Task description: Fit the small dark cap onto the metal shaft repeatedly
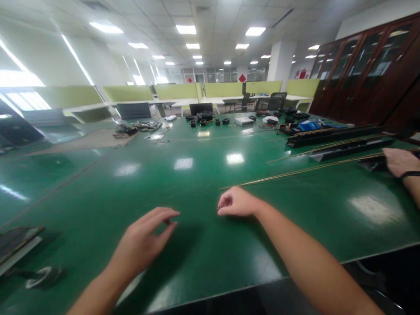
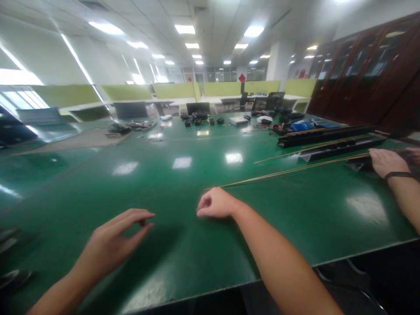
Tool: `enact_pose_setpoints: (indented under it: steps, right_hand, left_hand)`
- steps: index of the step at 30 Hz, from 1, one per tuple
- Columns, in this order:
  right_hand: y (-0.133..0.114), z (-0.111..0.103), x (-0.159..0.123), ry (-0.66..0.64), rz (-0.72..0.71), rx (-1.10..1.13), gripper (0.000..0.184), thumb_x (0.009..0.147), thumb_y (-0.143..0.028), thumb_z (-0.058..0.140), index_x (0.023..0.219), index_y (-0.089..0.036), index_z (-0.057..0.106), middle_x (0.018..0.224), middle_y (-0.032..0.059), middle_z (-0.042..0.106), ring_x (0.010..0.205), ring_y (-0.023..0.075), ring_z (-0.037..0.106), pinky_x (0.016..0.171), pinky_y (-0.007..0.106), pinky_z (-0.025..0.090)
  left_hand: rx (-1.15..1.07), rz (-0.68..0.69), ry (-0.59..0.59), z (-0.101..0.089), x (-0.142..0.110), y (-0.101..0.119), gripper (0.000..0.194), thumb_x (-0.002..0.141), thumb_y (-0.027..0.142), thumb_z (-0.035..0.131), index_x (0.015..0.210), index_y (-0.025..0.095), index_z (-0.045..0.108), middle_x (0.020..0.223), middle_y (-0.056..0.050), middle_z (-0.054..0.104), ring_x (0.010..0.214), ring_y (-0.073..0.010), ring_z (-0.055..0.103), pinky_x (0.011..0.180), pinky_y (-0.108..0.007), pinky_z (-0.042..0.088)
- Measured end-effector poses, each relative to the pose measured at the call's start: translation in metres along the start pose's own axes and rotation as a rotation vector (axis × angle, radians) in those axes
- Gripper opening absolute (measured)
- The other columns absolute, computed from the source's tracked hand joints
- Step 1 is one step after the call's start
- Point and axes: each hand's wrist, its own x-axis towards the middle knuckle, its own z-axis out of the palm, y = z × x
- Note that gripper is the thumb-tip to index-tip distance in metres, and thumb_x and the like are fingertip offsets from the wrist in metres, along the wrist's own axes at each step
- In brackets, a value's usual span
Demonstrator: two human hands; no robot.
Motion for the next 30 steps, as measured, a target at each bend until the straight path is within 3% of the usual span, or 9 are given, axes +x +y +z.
enact_pose_setpoints:
  steps: [4,8,14,19,22,25,28,30]
  right_hand:
    - [0.002,-0.001,0.0,-0.015,-0.004,0.017,0.026,0.069,-0.034,0.075,0.084,-0.012,0.075,0.067,0.0012,0.067,0.06,0.0118,0.057,0.056,0.021,0.043]
    - [0.002,-0.002,0.001,-0.064,-0.036,0.046,0.023,0.069,-0.032,0.074,0.076,-0.011,0.071,0.062,-0.002,0.061,0.058,0.0097,0.052,0.053,0.019,0.038]
    - [0.001,-0.004,0.001,-0.123,-0.008,0.024,0.015,0.069,-0.026,0.07,0.069,-0.012,0.067,0.059,-0.0045,0.058,0.057,0.0087,0.051,0.052,0.018,0.036]
    - [-0.003,-0.005,0.0,-0.146,0.009,-0.011,0.018,0.07,-0.031,0.071,0.071,-0.012,0.07,0.059,-0.0039,0.059,0.056,0.0086,0.051,0.051,0.018,0.036]
    - [-0.005,-0.005,-0.001,-0.124,0.031,-0.024,0.023,0.071,-0.035,0.072,0.074,-0.012,0.071,0.06,-0.0029,0.061,0.056,0.0091,0.052,0.051,0.018,0.036]
    - [-0.005,-0.005,-0.001,-0.137,0.059,-0.004,0.033,0.071,-0.045,0.075,0.078,-0.012,0.073,0.064,-0.0004,0.065,0.058,0.0102,0.056,0.052,0.018,0.039]
    - [-0.005,-0.006,-0.001,-0.153,0.079,0.003,0.04,0.069,-0.051,0.076,0.081,-0.013,0.074,0.067,0.0014,0.068,0.058,0.0104,0.058,0.054,0.019,0.042]
    - [-0.005,-0.007,0.0,-0.156,0.074,0.001,0.04,0.068,-0.051,0.077,0.083,-0.014,0.075,0.07,0.002,0.07,0.059,0.0104,0.059,0.056,0.019,0.043]
  left_hand:
    - [-0.011,0.197,-0.193,0.033,0.043,0.035,0.032,0.09,0.019,0.054,0.12,0.027,0.06,0.115,-0.004,0.065,0.098,-0.0181,0.064,0.083,-0.03,0.053]
    - [-0.038,0.24,-0.287,0.055,0.065,0.054,0.031,0.088,0.016,0.054,0.116,0.027,0.061,0.114,-0.003,0.065,0.094,-0.0196,0.063,0.079,-0.032,0.05]
    - [-0.117,0.165,-0.341,0.071,0.073,0.053,0.014,0.09,0.02,0.055,0.1,0.023,0.064,0.097,-0.003,0.065,0.085,-0.0183,0.061,0.074,-0.029,0.048]
    - [-0.151,0.105,-0.379,0.073,0.066,0.05,0.024,0.091,0.019,0.053,0.112,0.025,0.064,0.102,-0.004,0.064,0.089,-0.0182,0.061,0.078,-0.029,0.05]
    - [-0.146,0.12,-0.359,0.073,0.062,0.049,0.035,0.094,0.018,0.044,0.123,0.026,0.06,0.106,-0.005,0.063,0.091,-0.0173,0.062,0.08,-0.028,0.051]
    - [-0.121,0.116,-0.283,0.065,0.057,0.04,0.032,0.096,0.022,0.041,0.117,0.024,0.065,0.102,-0.006,0.062,0.087,-0.0152,0.062,0.078,-0.025,0.052]
    - [-0.069,0.047,-0.123,0.045,0.043,0.018,0.025,0.094,0.034,0.048,0.105,0.026,0.07,0.106,-0.003,0.065,0.093,-0.0157,0.064,0.083,-0.025,0.053]
    - [0.016,-0.089,0.002,0.023,0.027,0.002,0.023,0.091,0.043,0.054,0.103,0.03,0.07,0.105,0.003,0.069,0.089,-0.0155,0.066,0.084,-0.028,0.054]
